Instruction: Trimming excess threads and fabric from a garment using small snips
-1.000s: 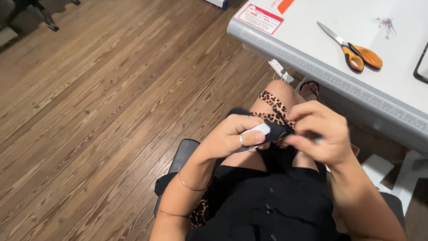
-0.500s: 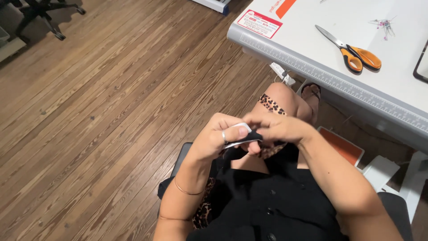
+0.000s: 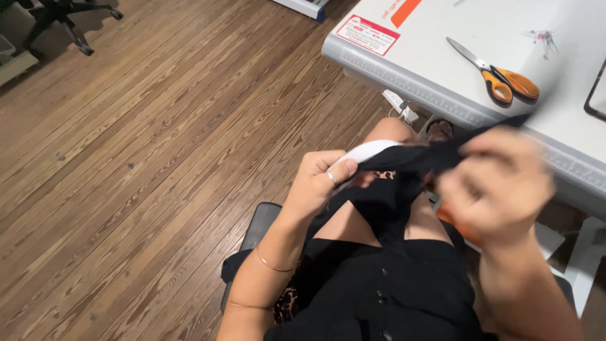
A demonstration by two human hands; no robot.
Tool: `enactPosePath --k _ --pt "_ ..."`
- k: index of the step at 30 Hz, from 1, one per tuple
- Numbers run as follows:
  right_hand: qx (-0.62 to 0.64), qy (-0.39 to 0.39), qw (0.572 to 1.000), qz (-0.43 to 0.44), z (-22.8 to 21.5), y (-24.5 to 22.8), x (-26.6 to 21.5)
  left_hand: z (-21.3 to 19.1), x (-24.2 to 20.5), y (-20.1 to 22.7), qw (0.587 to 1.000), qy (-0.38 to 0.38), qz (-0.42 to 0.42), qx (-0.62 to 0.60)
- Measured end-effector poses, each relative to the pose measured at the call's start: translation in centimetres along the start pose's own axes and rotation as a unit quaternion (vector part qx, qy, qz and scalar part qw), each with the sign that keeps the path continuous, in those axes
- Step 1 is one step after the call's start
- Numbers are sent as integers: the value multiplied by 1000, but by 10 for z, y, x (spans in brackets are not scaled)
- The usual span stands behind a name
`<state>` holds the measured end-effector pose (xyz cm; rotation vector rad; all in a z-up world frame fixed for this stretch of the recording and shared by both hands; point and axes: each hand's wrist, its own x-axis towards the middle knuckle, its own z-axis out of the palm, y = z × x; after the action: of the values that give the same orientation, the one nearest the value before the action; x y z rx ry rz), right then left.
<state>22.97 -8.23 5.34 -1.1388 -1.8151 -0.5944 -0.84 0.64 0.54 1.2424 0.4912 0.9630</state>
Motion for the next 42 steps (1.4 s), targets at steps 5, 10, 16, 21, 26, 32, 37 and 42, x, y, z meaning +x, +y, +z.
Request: enactPosePath --k 5,10,16,21,26,32,37,42 --pt "228 -350 898 139 -8 -51 -35 -13 12 -23 999 -2 -12 49" --pt "318 -200 879 293 -5 -40 -33 -14 10 -23 989 -115 33 89" --pt "437 -290 788 323 67 23 -36 -7 9 -13 964 -206 7 171" --pt "440 -336 775 305 74 26 -37 -18 14 -21 975 -147 -52 158" --pt "434 -264 800 320 62 15 -27 -23 12 -19 975 -139 -44 168" --pt "414 -230 809 349 63 11 -50 -24 10 -19 977 -44 10 208" --pt "461 -236 779 353 88 -16 -70 -15 13 -31 978 26 62 200" --pt "484 -194 772 363 97 -39 -94 -21 24 -47 970 77 109 203"
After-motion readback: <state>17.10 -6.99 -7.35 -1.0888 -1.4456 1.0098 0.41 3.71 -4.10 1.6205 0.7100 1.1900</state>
